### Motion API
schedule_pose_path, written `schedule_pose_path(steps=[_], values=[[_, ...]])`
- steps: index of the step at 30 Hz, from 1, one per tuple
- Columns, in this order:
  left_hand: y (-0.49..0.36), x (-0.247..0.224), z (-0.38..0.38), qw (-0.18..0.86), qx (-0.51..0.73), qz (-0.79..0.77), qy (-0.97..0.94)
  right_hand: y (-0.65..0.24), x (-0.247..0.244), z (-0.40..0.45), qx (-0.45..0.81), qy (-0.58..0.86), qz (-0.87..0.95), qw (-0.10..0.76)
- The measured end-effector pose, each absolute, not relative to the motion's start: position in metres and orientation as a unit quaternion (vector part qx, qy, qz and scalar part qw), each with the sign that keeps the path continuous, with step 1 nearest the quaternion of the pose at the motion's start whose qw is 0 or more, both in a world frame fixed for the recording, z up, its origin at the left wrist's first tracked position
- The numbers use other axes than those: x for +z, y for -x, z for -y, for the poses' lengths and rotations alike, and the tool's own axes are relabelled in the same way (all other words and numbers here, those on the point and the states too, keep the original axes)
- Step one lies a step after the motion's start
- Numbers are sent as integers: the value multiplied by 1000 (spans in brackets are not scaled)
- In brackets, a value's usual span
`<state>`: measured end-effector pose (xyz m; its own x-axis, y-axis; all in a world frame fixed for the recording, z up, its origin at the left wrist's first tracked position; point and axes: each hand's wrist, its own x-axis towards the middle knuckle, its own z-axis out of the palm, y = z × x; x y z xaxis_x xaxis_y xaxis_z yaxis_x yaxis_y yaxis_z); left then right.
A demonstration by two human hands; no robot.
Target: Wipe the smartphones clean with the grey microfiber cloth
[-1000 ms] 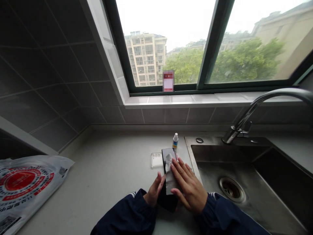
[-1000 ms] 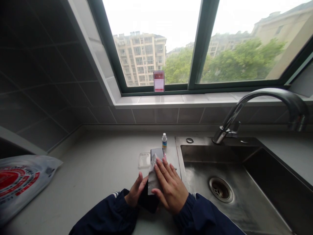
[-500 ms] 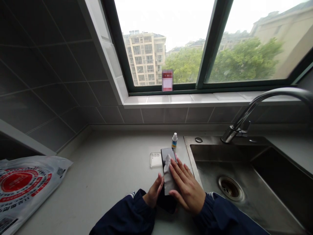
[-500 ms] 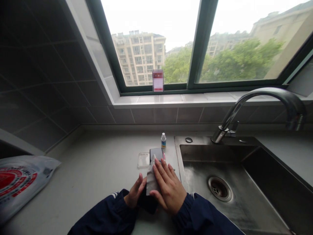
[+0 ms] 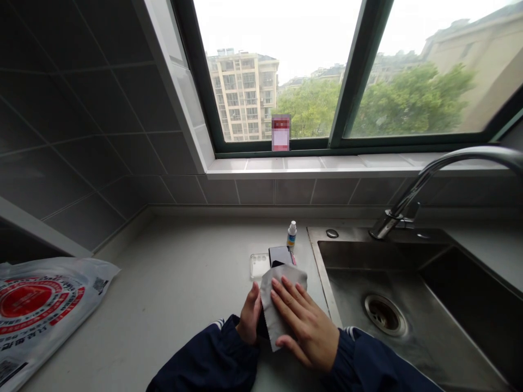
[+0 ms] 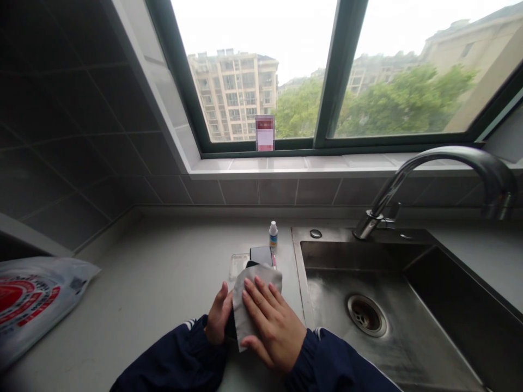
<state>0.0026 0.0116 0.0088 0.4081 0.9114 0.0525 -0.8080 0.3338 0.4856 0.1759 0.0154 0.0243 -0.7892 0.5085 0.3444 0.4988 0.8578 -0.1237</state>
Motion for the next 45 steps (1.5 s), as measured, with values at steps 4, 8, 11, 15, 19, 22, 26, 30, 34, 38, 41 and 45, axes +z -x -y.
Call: schedule_pose_path(steps=[4, 8, 11, 15, 19, 22, 26, 30, 34, 38, 41, 45], values=[[-3, 20, -14, 797, 557, -150, -179, -171, 21, -9, 27, 256, 947, 192], [-3, 28, -16, 788, 583, -151, -127, -165, 17, -2, 28, 247, 949, 192], [-1, 29, -16, 776, 604, -156, -94, -162, 16, 3, 29, 242, 952, 185], [4, 29, -16, 786, 591, -164, -73, -159, 15, 8, 37, 234, 955, 180], [7, 30, -17, 778, 598, -179, -74, -158, 13, 10, 44, 224, 956, 186], [7, 33, -17, 768, 607, -192, -70, -157, 10, 12, 39, 221, 956, 186], [6, 35, -16, 761, 613, -197, -81, -155, 7, 13, 37, 218, 955, 196], [7, 33, -15, 763, 610, -193, -88, -154, 5, 13, 36, 212, 956, 198], [8, 33, -13, 776, 594, -192, -90, -153, 5, 13, 24, 196, 962, 191], [7, 36, -11, 781, 590, -180, -100, -152, 4, 15, 4, 175, 966, 191], [7, 36, -12, 780, 591, -173, -107, -151, 3, 16, 5, 173, 963, 207], [9, 33, -15, 789, 580, -177, -98, -149, 2, 17, 22, 194, 960, 199]])
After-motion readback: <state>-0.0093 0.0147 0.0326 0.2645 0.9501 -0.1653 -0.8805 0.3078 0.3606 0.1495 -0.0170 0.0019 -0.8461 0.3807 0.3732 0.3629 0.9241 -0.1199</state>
